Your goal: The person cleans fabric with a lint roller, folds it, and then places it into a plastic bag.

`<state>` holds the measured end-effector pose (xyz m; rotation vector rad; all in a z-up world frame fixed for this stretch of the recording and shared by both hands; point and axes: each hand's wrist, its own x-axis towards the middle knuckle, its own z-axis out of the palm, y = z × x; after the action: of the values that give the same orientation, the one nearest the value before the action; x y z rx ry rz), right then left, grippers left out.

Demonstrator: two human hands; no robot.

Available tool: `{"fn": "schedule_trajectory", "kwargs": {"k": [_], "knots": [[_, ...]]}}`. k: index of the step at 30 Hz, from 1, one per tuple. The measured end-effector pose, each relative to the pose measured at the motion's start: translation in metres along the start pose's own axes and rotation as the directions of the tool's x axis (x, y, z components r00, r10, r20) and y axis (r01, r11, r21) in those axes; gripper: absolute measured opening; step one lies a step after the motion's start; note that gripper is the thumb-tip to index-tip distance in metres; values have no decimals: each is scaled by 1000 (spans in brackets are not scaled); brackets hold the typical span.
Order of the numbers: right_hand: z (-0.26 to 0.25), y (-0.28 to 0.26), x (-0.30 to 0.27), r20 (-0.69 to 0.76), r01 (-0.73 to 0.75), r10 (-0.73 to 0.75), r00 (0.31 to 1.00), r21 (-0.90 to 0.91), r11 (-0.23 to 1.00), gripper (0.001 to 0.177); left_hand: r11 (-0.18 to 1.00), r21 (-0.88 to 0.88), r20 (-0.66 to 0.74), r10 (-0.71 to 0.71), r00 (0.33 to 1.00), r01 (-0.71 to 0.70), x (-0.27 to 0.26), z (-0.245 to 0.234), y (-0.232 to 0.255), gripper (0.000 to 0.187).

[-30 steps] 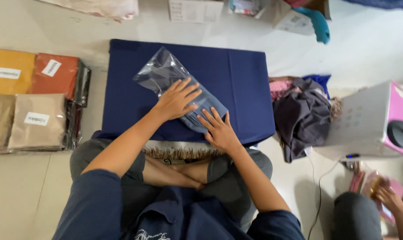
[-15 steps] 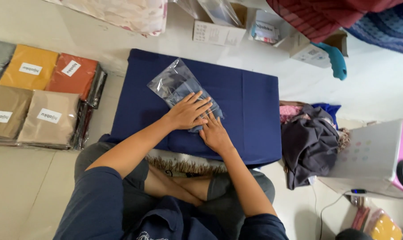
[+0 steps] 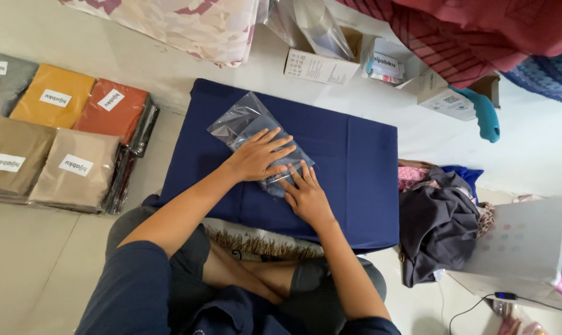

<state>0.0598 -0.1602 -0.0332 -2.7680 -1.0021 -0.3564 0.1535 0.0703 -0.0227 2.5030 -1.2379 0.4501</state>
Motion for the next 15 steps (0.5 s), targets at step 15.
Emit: {"fn": "schedule_trajectory", "kwargs": {"k": [15], "knots": [[45,3,48,-53,8,-14,998,-100,995,40,998,63,60,0,998,-3,0,21,-6,71]]}}
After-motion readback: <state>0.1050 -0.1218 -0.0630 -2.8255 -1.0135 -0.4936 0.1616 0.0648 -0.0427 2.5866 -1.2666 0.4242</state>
